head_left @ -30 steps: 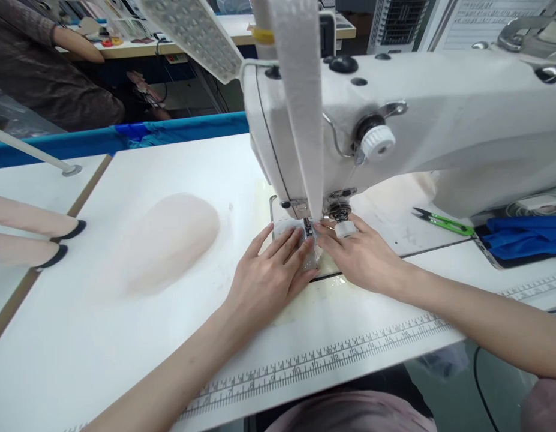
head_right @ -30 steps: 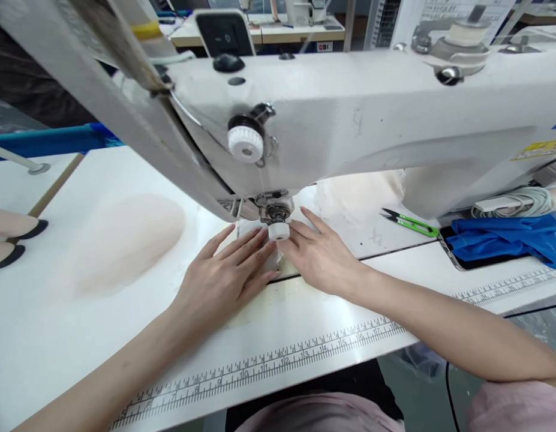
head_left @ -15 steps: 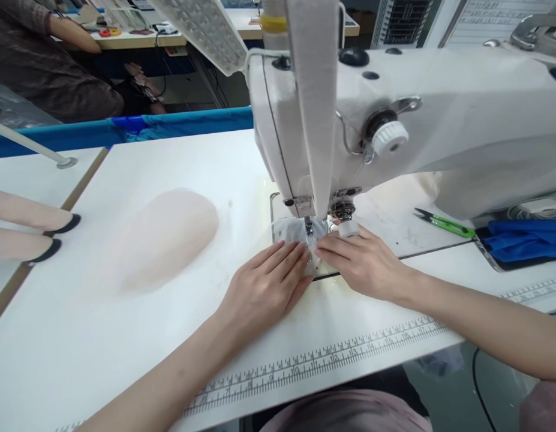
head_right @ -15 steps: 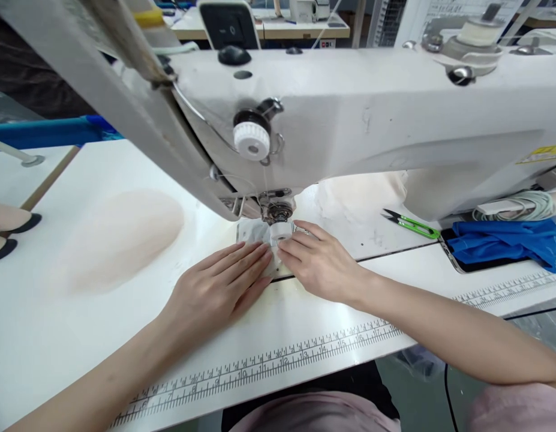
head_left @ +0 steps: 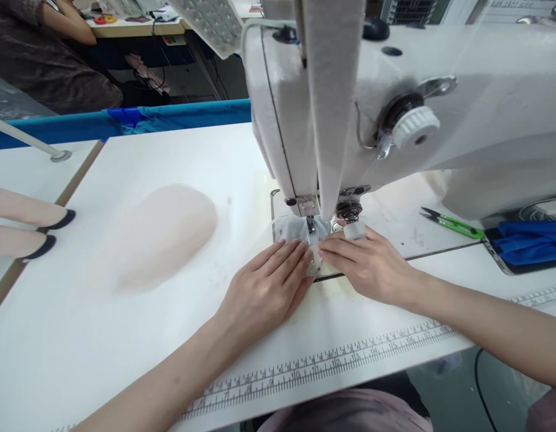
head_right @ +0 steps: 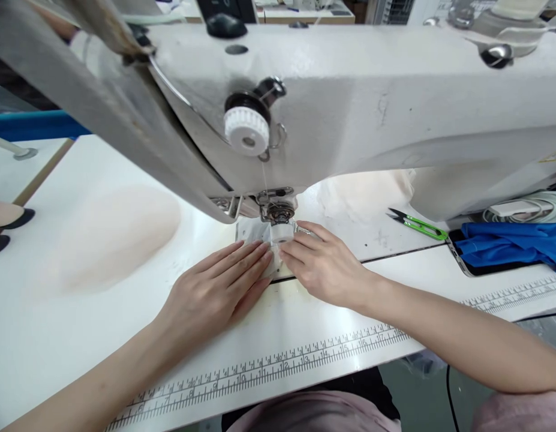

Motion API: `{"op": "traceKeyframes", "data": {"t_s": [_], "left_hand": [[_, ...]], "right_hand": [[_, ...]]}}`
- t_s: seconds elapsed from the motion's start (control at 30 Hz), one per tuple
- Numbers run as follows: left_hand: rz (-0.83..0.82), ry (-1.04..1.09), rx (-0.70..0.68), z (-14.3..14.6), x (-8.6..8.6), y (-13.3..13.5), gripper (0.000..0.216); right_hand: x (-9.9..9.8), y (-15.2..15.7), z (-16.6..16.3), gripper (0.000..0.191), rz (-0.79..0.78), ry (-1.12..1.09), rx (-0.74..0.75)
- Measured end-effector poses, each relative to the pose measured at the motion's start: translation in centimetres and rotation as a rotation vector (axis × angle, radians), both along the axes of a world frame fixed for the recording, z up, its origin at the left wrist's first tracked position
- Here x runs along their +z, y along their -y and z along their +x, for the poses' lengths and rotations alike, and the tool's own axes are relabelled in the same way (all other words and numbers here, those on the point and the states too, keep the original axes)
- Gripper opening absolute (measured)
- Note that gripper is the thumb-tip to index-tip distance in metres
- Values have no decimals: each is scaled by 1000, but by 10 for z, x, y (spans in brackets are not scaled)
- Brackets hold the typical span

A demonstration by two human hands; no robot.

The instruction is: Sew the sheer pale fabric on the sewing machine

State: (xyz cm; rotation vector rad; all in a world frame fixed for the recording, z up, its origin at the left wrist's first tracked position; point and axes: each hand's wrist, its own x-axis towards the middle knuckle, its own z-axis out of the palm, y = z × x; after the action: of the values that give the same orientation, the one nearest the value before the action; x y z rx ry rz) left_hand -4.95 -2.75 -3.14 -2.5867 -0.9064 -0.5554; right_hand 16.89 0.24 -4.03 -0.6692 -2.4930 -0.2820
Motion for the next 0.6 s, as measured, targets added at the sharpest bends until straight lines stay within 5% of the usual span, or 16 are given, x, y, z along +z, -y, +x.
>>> {"op": "traceKeyframes", "data": {"t_s": [0.6], "left_hand": [[-11,3,3,2,1,-1,31]], "right_hand": [[-1,-5,-1,35,16,29,-54]]}}
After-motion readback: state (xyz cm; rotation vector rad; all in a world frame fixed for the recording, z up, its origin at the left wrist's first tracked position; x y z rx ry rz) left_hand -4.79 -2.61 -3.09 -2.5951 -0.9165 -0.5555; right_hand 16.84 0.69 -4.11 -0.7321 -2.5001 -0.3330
